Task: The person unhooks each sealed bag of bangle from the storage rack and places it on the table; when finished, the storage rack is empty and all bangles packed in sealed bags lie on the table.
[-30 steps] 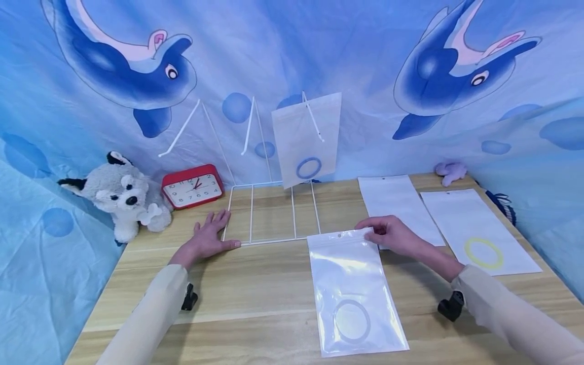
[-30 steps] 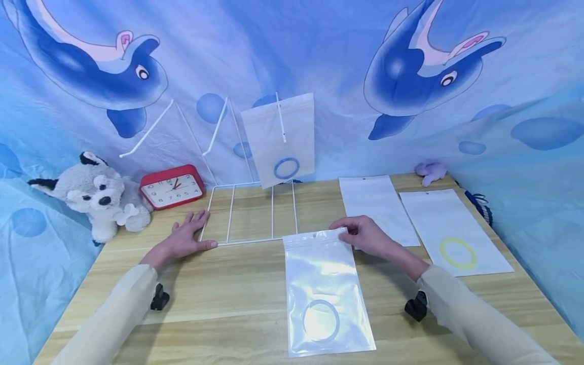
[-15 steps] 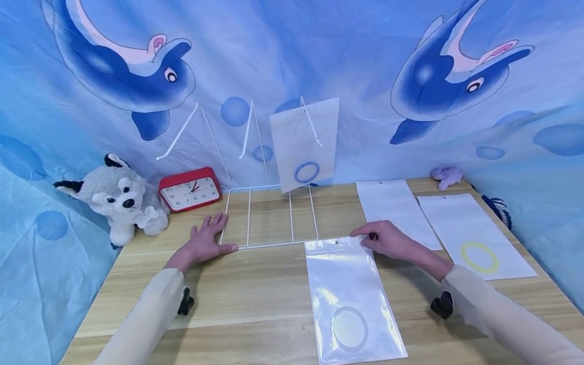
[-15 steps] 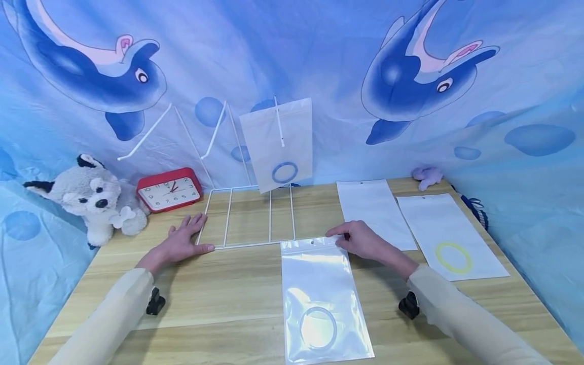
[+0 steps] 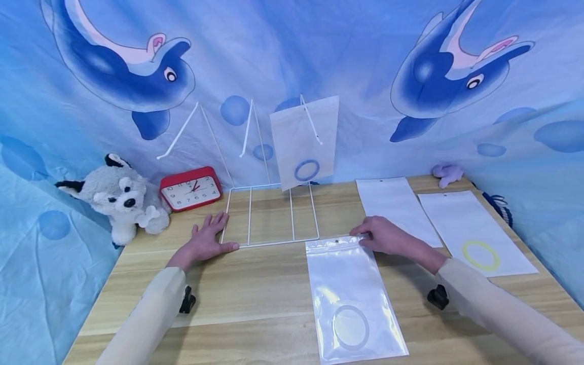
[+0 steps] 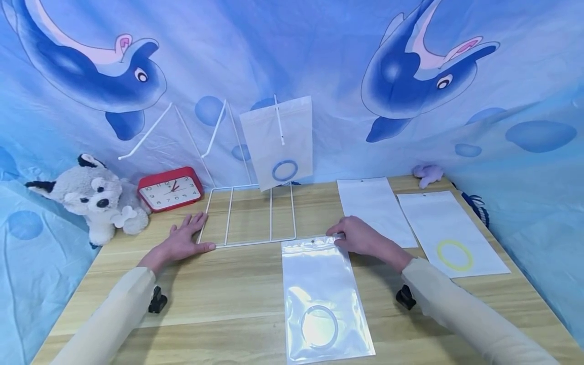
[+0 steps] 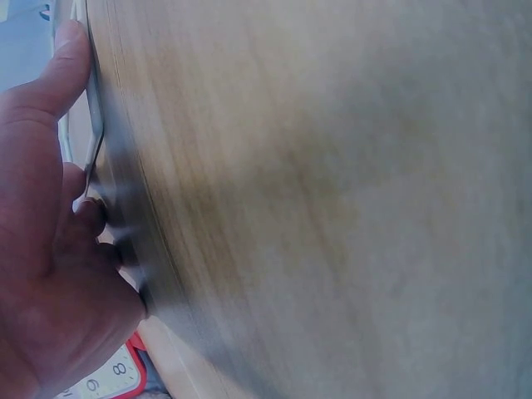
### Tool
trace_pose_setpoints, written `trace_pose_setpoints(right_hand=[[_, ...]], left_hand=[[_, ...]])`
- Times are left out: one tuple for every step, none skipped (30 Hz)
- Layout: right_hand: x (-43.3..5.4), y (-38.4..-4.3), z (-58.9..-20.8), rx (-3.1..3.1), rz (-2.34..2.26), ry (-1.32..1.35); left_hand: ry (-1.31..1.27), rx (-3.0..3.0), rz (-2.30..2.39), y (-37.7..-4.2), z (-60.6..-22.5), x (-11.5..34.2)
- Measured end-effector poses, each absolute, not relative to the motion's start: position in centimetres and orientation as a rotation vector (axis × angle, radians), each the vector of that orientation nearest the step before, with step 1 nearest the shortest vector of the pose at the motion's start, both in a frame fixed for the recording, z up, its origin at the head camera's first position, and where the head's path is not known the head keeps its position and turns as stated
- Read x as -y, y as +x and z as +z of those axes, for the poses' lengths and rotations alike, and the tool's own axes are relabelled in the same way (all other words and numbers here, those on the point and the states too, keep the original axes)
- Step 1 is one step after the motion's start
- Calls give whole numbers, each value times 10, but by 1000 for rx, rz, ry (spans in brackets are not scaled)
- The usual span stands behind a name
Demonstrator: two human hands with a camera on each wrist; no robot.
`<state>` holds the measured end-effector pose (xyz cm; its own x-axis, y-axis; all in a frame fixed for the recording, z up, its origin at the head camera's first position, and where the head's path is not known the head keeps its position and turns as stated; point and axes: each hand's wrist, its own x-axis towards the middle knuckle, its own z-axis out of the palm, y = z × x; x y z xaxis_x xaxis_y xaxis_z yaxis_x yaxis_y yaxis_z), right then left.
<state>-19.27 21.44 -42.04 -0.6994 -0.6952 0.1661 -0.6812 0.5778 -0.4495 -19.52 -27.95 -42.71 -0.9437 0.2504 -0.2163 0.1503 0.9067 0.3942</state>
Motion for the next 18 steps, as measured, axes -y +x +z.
trace_pose_setpoints(right_hand=[[-214, -194, -420, -2765, -759, -1218], [-213, -194, -420, -2764, -758, -1221], [-213, -195, -420, -2765, -756, -1219], [-213, -195, -419, -2768, -751, -1213], [-213, -196, -419, -2771, -754, -1214], [-213, -197, -418, -2776, -759, -1215], [-214, -198, -416, -2779, -770, -1209], [-214, -198, -414, -2786, -781, -1201], [-214, -199, -412, -2792, -801, -1191], [-215, -201, -409, -2799, -830, -1182], [-216, -203, -405, -2809, -859, -1178], [-217, -205, -401, -2824, -890, -1170], [-218, -207, -397, -2841, -921, -1163], [-219, -210, -391, -2862, -961, -1157], [-220, -214, -386, -2883, -1006, -1139], [-220, -218, -379, -2905, -1051, -1114], [-220, -222, -372, -2927, -1095, -1091], [-219, -226, -364, -2937, -1152, -1057]], left_hand=[[301, -2808, 553, -195, -427, 280], [301, -2809, 556, -195, -426, 280], [301, -2811, 554, -195, -426, 280], [301, -2813, 555, -195, -426, 280], [301, -2814, 556, -195, -425, 280], [301, -2815, 557, -195, -424, 280], [302, -2817, 556, -194, -423, 281], [303, -2817, 556, -194, -423, 281], [304, -2817, 555, -194, -422, 281], [303, -2816, 560, -194, -421, 281], [303, -2815, 562, -193, -421, 280], [303, -2814, 562, -193, -421, 280], [304, -2813, 561, -193, -421, 280], [304, -2812, 561, -193, -422, 280], [304, -2811, 560, -193, -422, 280], [303, -2811, 561, -193, -423, 279], [304, -2811, 559, -192, -424, 279], [304, -2810, 558, -192, -424, 278]])
